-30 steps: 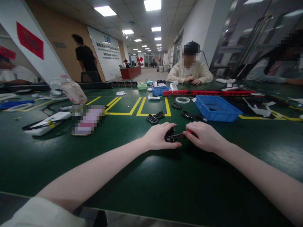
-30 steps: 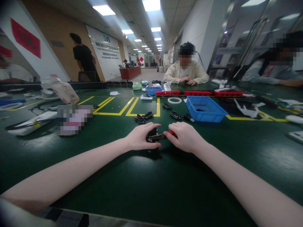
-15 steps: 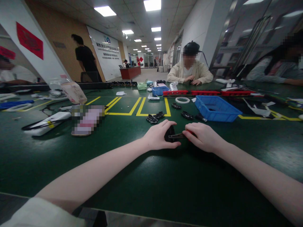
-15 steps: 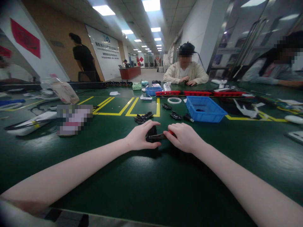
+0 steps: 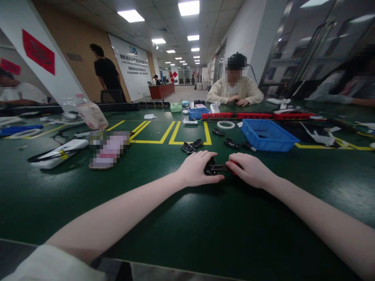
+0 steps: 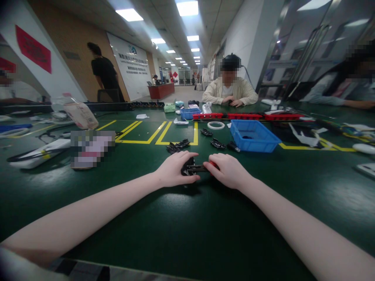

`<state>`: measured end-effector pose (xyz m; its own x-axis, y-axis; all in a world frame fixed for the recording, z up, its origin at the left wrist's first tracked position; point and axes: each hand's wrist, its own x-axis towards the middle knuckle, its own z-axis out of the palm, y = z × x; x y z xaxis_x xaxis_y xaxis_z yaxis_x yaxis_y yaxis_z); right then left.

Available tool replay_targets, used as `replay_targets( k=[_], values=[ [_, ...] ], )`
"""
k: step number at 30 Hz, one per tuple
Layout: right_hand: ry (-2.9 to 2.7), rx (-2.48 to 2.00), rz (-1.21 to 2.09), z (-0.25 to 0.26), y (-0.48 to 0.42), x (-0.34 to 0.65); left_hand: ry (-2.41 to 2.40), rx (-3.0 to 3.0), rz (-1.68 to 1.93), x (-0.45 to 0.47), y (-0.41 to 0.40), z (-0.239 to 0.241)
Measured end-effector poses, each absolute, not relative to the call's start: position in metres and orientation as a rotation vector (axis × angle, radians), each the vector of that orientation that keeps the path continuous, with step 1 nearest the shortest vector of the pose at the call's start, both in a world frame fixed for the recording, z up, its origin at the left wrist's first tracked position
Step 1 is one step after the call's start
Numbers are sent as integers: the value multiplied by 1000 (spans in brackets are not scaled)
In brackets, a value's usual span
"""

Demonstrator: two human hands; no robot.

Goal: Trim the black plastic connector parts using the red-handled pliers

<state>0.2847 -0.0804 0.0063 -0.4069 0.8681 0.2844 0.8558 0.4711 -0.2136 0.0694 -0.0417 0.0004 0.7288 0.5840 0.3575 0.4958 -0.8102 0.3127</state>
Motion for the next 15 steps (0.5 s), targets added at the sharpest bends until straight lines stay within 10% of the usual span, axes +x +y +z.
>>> replay_targets(
  k=[15],
  values=[
    [-2362, -1427, 135, 13, -76, 296, 881, 2763, 616, 68, -40, -1]
  ],
)
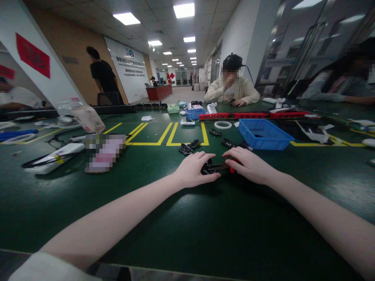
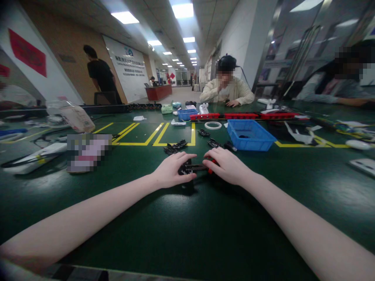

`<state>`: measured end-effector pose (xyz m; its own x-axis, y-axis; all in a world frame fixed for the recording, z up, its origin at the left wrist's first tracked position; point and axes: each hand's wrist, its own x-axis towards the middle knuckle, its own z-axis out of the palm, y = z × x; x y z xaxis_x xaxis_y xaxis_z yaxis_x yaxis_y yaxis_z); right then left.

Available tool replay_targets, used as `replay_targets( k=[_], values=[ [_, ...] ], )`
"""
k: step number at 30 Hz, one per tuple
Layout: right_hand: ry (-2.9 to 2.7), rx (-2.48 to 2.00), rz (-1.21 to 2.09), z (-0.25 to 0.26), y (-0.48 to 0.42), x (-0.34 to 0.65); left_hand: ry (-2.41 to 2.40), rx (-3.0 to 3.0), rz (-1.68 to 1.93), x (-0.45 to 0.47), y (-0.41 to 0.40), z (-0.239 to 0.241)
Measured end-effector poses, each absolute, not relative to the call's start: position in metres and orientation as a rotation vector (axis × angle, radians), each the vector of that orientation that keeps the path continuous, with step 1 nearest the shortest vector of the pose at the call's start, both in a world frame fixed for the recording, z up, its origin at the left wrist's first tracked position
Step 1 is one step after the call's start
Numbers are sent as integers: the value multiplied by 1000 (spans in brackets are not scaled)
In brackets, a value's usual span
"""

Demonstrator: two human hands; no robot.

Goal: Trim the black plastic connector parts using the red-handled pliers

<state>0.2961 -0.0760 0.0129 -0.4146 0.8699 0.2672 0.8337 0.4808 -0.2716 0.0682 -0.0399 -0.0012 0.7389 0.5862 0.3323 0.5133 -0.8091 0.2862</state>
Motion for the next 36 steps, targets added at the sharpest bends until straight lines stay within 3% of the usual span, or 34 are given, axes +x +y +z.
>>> replay_targets(
  k=[8, 23, 36],
  values=[
    [-2498, -1673, 455, 31, -80, 312, 863, 2790, 589, 68, -41, 1],
    [-2546, -1543, -139, 38, -92, 302, 765, 2789, 617, 67, -38, -1],
    [-2563, -1620, -25, 44, -96, 306, 769, 2797, 559, 67, -38, -1]
  ],
)
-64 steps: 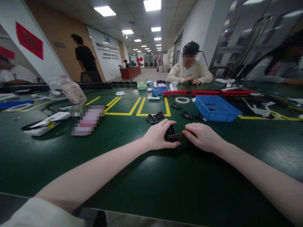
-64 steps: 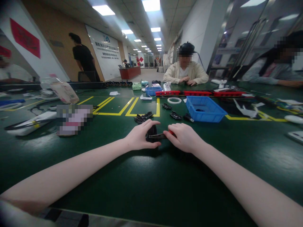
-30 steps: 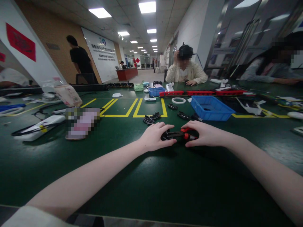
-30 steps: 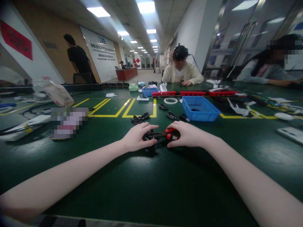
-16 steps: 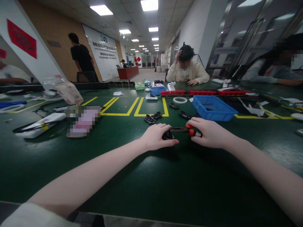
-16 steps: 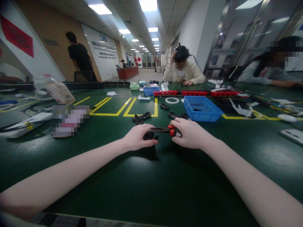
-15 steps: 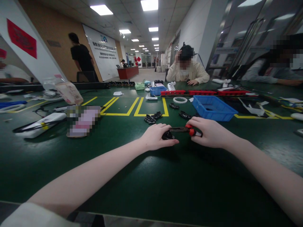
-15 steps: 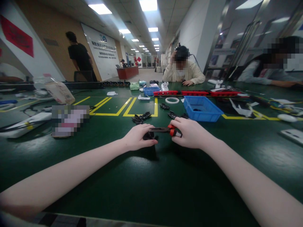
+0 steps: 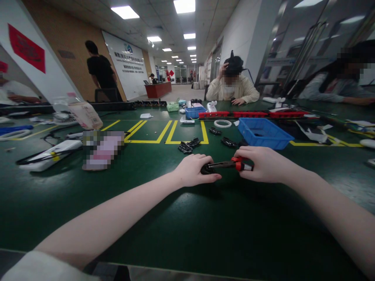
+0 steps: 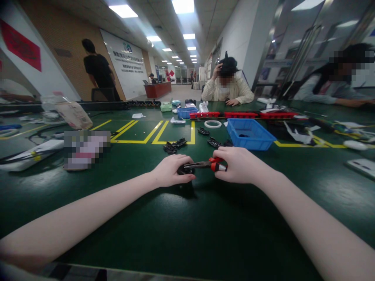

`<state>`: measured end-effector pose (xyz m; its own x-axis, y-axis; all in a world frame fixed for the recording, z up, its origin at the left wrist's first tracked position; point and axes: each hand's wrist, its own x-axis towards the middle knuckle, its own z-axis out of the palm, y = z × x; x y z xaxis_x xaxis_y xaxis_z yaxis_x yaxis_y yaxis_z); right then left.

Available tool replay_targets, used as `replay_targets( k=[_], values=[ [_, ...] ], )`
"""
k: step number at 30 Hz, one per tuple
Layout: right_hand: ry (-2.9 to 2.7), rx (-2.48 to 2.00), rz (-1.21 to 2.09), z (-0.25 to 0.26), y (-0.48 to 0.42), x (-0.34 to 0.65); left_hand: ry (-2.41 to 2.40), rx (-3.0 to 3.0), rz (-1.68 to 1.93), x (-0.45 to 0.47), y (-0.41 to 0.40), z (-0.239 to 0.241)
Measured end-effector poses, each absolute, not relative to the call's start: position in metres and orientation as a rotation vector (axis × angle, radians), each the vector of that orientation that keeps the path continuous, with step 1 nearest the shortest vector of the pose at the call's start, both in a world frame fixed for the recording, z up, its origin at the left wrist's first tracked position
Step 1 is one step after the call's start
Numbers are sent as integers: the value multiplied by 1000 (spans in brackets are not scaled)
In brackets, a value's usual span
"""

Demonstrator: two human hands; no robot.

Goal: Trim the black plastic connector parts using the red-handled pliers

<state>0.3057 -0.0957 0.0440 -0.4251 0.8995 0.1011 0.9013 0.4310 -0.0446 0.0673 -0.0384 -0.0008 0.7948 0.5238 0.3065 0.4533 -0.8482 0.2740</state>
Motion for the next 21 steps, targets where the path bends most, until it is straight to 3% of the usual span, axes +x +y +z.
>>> replay_targets(
  k=[21],
  values=[
    [-2593, -1692, 87, 53, -101, 298, 757, 2809, 514, 67, -41, 3]
  ],
)
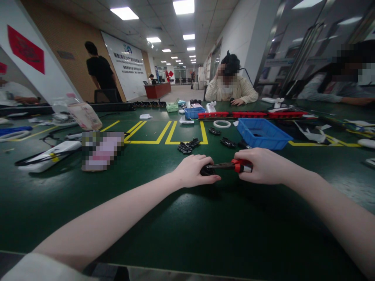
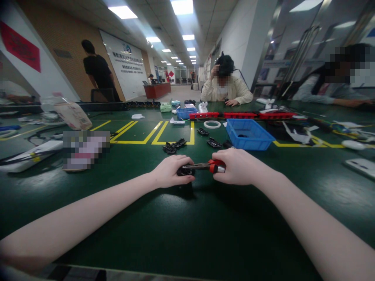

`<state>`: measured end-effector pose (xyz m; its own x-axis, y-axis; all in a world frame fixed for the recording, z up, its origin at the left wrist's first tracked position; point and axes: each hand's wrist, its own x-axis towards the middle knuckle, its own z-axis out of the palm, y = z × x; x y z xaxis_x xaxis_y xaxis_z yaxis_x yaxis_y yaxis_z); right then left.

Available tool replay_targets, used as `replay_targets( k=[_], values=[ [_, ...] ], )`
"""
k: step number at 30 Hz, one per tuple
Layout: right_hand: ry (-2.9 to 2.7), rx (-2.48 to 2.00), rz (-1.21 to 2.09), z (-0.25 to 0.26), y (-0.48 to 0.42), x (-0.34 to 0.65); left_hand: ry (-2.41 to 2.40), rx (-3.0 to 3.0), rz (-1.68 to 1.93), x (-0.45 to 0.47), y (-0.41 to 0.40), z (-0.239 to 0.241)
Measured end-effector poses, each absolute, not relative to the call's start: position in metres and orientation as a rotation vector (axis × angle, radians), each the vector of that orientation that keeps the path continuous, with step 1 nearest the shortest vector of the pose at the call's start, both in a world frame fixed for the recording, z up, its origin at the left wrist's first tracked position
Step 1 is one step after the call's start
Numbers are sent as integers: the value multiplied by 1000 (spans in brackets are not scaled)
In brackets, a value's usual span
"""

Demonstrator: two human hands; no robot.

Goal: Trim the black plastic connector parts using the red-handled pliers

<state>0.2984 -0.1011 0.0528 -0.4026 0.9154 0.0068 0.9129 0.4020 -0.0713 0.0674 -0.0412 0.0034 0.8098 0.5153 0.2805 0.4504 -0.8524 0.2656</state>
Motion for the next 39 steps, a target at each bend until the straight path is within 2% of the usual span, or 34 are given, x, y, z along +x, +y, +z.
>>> replay_targets(
  k=[17, 39],
  values=[
    [-2581, -1733, 141, 54, -103, 293, 772, 2739, 560, 65, -39, 1],
    [-2499, -1902, -75, 55, -100, 306, 817, 2731, 600, 68, -42, 0]
  ],
)
